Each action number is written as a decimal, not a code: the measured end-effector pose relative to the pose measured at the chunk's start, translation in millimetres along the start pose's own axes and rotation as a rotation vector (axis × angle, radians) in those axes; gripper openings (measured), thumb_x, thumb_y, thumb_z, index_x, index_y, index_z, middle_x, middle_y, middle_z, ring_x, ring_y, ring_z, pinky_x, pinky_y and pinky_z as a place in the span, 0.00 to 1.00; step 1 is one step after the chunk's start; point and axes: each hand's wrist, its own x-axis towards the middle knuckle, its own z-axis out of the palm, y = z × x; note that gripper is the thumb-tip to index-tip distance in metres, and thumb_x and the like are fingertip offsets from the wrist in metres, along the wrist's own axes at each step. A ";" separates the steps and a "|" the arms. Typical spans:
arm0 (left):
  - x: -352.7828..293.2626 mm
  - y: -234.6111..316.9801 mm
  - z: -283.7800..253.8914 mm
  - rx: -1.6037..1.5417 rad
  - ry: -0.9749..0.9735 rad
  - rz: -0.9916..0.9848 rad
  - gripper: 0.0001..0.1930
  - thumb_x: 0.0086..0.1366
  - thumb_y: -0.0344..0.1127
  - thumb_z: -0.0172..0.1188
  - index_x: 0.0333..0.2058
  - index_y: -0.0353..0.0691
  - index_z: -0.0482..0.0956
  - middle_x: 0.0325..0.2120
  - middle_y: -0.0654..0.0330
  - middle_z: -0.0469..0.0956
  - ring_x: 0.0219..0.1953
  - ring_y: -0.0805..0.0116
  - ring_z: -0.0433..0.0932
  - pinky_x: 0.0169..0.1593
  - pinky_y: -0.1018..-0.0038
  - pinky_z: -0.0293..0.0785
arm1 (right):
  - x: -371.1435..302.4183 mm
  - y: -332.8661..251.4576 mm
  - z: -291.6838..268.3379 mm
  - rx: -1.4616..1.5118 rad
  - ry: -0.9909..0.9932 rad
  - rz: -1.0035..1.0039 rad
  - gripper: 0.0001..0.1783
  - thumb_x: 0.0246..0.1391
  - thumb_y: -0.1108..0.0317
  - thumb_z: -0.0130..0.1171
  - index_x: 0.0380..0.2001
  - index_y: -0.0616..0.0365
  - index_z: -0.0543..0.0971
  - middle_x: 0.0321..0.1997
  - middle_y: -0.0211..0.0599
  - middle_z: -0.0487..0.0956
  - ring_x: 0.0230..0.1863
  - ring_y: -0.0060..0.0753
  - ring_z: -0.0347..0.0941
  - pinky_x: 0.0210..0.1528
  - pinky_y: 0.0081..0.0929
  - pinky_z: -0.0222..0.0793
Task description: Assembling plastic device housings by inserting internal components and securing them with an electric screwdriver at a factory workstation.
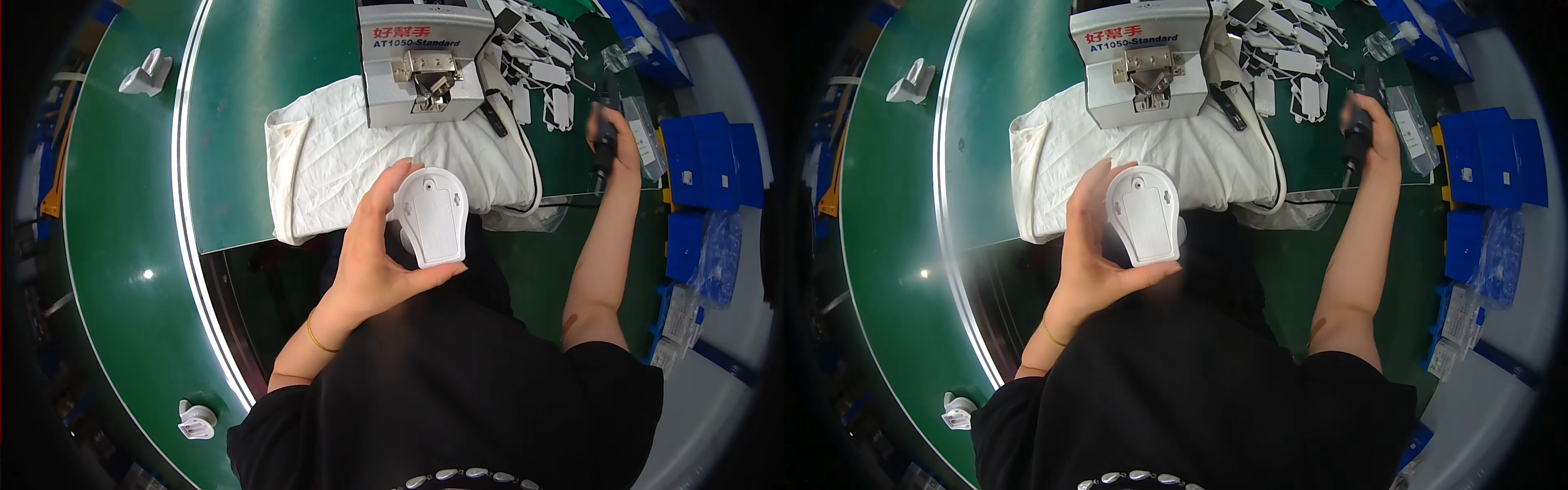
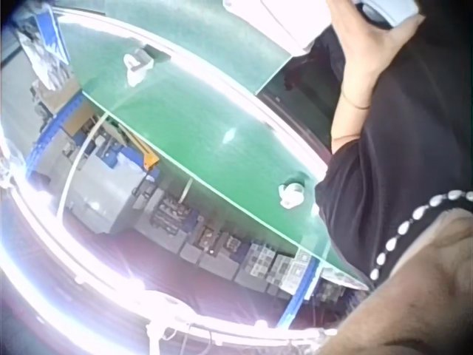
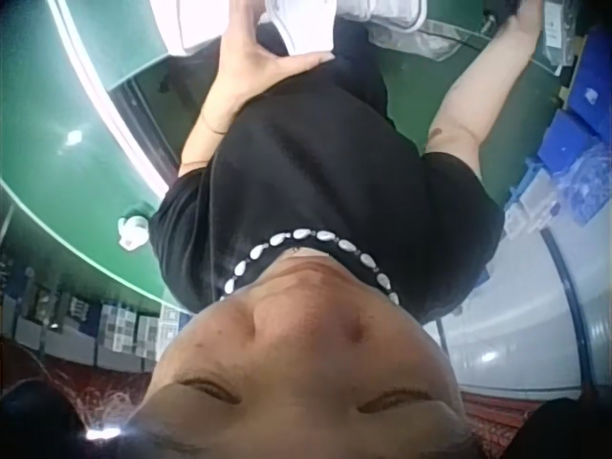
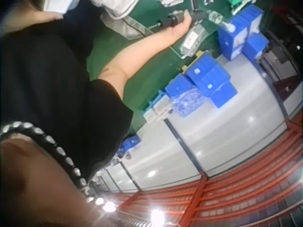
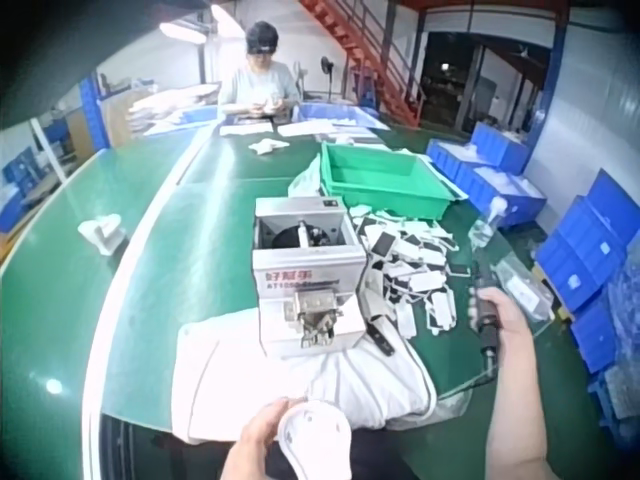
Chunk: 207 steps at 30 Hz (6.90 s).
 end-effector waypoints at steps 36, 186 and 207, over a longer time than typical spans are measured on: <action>-9.6 -43.9 14.9 0.264 0.035 0.129 0.35 0.38 0.31 0.77 0.51 0.53 0.80 0.58 0.44 0.67 0.61 0.42 0.67 0.59 0.58 0.69 | -158.5 -42.2 301.6 -0.044 -0.444 -0.917 0.28 0.57 0.71 0.52 0.60 0.59 0.58 0.26 0.34 0.69 0.26 0.28 0.68 0.36 0.35 0.67; 8.2 17.9 25.5 0.204 0.129 -0.179 0.53 0.37 0.35 0.82 0.60 0.32 0.57 0.57 0.49 0.64 0.57 0.55 0.71 0.58 0.63 0.71 | 86.0 -177.3 -34.8 -1.648 0.465 -1.078 0.17 0.61 0.71 0.47 0.52 0.58 0.78 0.51 0.45 0.78 0.54 0.45 0.74 0.57 0.33 0.67; -17.1 -34.7 19.1 0.394 0.266 0.092 0.47 0.41 0.32 0.78 0.59 0.29 0.60 0.53 0.46 0.70 0.52 0.47 0.73 0.53 0.62 0.72 | -161.1 77.3 223.4 -1.018 -0.515 -1.267 0.22 0.38 0.84 0.58 0.41 0.65 0.82 0.38 0.40 0.77 0.37 0.43 0.75 0.38 0.34 0.74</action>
